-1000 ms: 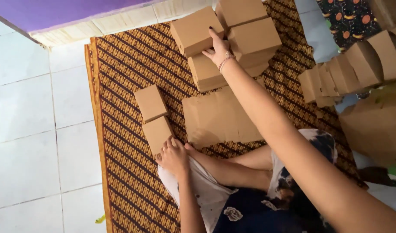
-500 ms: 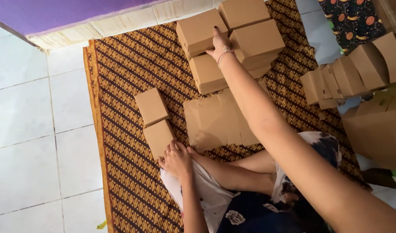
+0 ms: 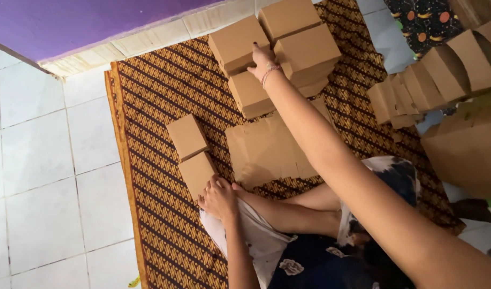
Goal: Assembling small cardboard boxes from flat templates by folding and tucking tabs.
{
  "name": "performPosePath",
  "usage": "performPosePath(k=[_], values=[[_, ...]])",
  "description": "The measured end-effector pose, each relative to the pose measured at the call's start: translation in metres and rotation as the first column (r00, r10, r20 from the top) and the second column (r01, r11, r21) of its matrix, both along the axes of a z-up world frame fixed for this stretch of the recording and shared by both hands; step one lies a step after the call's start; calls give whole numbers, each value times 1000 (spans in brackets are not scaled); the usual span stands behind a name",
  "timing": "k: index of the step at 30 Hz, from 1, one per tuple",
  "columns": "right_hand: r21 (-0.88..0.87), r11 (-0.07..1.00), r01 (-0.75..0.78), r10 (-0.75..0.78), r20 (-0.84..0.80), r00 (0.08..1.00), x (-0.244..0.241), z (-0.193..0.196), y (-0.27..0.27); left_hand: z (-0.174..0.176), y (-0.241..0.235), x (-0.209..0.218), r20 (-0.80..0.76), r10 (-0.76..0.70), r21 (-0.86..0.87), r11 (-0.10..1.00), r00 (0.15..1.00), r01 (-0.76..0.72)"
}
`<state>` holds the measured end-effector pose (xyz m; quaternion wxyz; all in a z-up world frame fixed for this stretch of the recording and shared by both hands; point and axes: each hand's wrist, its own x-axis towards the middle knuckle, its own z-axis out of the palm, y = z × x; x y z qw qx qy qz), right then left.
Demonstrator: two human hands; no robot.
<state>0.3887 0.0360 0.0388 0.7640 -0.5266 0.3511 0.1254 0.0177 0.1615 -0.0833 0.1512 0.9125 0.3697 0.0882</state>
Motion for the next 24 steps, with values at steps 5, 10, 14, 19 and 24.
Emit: performPosePath(k=[5, 10, 14, 19, 24], values=[[-60, 977, -202, 211, 286, 935, -83, 2, -12, -38, 7, -5, 71, -31, 159, 987, 997, 19], [-176, 966, -190, 256, 546, 798, -170, -82, -93, -51, 10, -4, 135, -27, 264, 965, 991, -10], [-485, 852, -196, 378, 310, 873, -207, -191, -214, -41, 7, -11, 158, -80, 247, 968, 984, 39], [-737, 569, -366, 502, -42, 864, -204, -365, -326, -45, 10, -12, 158, -36, 238, 971, 987, -3], [-793, -8, -609, 600, -491, 632, -223, -276, -290, -18, 7, -32, 166, -79, 291, 956, 983, 27]])
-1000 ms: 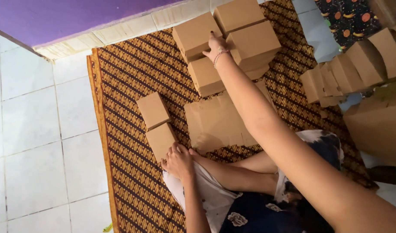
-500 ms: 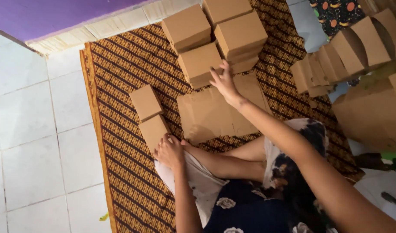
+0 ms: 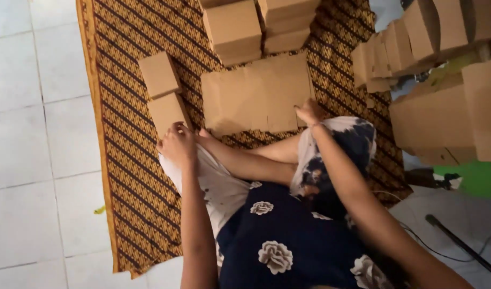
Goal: Assembling small cardboard boxes from flat templates by folding and tucking tabs.
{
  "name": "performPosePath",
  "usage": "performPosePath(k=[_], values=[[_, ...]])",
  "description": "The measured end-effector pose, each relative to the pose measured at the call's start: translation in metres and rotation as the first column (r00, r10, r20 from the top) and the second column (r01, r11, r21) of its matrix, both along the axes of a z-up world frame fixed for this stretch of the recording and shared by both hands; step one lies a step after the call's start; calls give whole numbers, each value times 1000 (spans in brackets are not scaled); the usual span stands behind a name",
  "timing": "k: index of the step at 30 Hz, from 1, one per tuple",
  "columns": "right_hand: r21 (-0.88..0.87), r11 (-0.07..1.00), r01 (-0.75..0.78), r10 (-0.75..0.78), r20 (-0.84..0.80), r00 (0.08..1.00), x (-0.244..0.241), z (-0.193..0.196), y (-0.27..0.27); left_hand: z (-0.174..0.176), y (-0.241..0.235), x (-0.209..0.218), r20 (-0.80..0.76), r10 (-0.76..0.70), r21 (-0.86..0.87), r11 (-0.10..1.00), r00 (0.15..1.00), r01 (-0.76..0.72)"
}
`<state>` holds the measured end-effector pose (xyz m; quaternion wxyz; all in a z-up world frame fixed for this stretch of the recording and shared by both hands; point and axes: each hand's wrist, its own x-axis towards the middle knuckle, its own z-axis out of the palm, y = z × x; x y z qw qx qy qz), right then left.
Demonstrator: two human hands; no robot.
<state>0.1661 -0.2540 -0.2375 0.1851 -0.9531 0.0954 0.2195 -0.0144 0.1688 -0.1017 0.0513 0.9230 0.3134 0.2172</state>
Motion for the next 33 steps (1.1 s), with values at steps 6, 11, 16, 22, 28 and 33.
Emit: performPosePath(k=[6, 11, 16, 22, 28, 33], values=[[-87, 996, -37, 35, -30, 999, 14, -22, -7, 5, -3, -17, 39, -41, -42, 998, 998, 43], [-52, 999, 3, -10, -140, 990, 17, -33, -8, -3, 2, -16, 14, -63, -84, 994, 998, 64], [-55, 962, 269, -274, -163, 948, 25, -56, -3, -8, 4, -15, 0, -67, -97, 993, 998, 67], [-121, 948, 293, -311, -181, 933, 23, -38, 6, -2, 3, -15, -1, -71, -100, 993, 997, 70], [104, 967, 234, -233, -18, 972, 17, -48, -8, 0, 2, -13, 11, -61, -75, 995, 998, 62], [36, 971, 234, -237, 141, 961, 4, 7, 2, 1, 2, -13, 22, -65, -84, 994, 998, 67]])
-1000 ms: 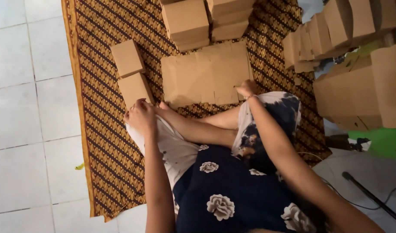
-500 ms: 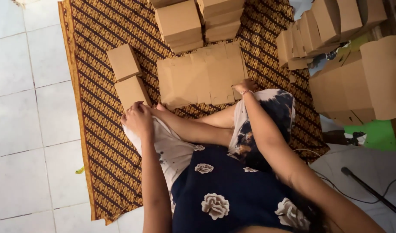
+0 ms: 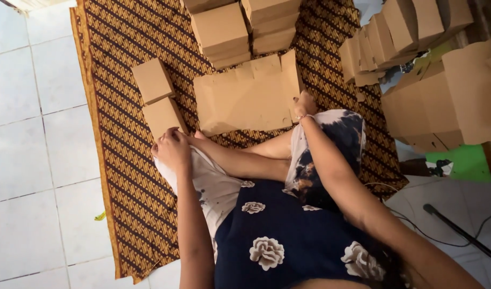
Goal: Assembling small cardboard boxes from flat templates by folding and tucking tabs.
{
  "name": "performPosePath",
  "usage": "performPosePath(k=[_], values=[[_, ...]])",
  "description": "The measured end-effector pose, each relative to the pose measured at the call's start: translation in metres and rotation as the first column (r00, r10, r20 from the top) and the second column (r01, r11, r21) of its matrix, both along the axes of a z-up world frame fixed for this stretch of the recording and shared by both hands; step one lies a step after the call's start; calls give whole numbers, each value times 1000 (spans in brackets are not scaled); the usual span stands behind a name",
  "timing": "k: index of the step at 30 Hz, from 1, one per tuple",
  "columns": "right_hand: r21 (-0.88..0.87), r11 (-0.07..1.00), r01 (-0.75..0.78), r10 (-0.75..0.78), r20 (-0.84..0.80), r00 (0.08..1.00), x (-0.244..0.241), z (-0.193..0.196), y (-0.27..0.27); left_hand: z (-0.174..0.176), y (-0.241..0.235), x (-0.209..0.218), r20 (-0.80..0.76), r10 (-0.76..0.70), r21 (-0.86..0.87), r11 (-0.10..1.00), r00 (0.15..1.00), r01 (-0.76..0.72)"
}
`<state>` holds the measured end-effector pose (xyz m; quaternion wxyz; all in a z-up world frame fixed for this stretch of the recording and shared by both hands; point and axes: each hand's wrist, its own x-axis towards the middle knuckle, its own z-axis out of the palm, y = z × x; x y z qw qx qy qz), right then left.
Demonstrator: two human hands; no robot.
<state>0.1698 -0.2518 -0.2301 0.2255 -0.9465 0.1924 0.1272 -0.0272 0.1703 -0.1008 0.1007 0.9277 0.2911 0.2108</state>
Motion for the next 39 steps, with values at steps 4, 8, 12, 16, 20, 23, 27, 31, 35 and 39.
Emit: performPosePath(k=[4, 8, 12, 16, 20, 23, 27, 31, 35, 39], values=[[-42, 999, 7, -5, 42, 999, -2, 12, 8, -7, 3, 1, 3, 0, 11, 1000, 1000, 0], [-104, 994, 45, -44, 12, 999, 9, -20, 2, -11, 5, 1, 4, 13, 39, 999, 1000, -13], [40, 985, 167, -169, 78, 982, -9, 29, 15, -15, 6, 1, -3, 2, 38, 999, 1000, -2], [113, 980, 164, -182, 172, 968, -12, 15, 5, -18, 7, 0, -2, -6, 10, 1000, 1000, 6], [293, 956, -36, -71, 346, 936, -23, 45, 2, -29, 12, 1, 4, -2, 2, 1000, 1000, 2], [323, 926, -195, 16, 482, 876, -47, 82, -6, -35, 14, -2, -25, -26, -19, 999, 999, 26], [359, 863, -356, 81, 596, 799, -80, 147, -12, -13, 7, -6, -68, -82, -52, 996, 994, 78], [417, 813, -406, 108, 577, 810, -114, 239, 0, 15, -15, -2, -72, -153, -86, 985, 986, 147], [286, 791, -540, 292, 600, 745, -144, 307, 21, 127, -75, -6, 173, -295, -389, 856, 940, 340], [-33, 754, -656, 513, 653, 557, -178, 334, 60, 230, -128, -20, 476, -284, -735, 391, 832, 554]])
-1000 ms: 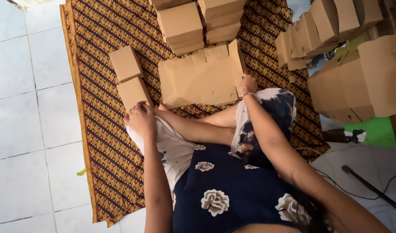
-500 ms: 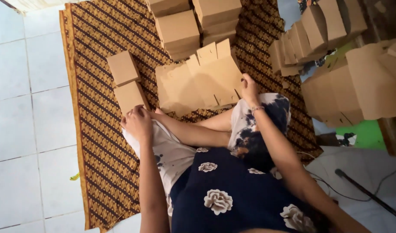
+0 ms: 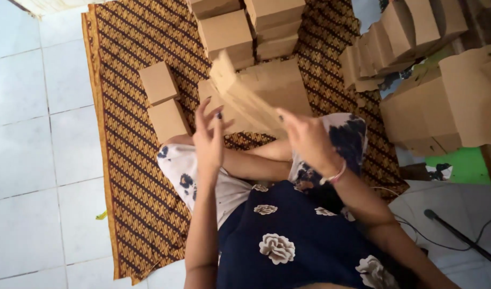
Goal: Assembling small cardboard boxes from flat templates by folding and tucking tabs.
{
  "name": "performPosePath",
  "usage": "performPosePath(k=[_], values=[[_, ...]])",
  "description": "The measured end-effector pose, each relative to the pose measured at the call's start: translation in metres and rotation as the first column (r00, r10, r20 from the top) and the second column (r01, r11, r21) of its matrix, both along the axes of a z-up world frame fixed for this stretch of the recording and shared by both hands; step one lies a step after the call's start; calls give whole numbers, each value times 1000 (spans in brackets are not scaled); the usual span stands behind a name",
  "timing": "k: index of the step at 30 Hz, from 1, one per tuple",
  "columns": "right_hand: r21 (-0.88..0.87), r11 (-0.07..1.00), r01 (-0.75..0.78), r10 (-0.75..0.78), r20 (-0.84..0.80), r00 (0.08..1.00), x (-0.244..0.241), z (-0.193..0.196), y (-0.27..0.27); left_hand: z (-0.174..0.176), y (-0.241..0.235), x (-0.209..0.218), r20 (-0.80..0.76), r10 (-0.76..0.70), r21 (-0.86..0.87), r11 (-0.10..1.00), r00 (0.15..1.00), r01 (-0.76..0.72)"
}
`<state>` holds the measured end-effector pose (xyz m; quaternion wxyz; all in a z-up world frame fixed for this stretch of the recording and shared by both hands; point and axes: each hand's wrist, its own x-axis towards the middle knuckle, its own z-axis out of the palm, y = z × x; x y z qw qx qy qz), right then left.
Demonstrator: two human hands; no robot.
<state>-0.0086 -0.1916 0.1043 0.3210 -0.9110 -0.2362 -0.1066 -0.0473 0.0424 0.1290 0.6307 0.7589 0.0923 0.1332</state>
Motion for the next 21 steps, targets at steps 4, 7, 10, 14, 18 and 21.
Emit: performPosePath(k=[4, 7, 10, 14, 18, 21], values=[[-137, 991, -6, 36, 218, 975, -30, 18, 49, 20, -11, -3, -48, -58, -25, 998, 997, 57], [-237, 971, 29, 64, 375, 925, -39, 1, 67, 9, -7, 2, -170, 11, 105, 994, 985, 7], [-185, 983, -13, 82, 371, 925, -55, 16, 76, -21, 4, 2, -116, -26, 107, 994, 993, 38], [-64, 967, -249, 245, -53, 968, -51, 44, 61, -2, 6, -6, -156, -61, 312, 944, 986, 108], [243, 917, -317, 378, -272, 885, -15, 60, 37, 19, 17, -4, -97, -175, 324, 925, 980, 197], [300, 921, -249, 294, -115, 949, 21, 47, 4, 47, 32, -7, -96, -275, 320, 902, 957, 291]])
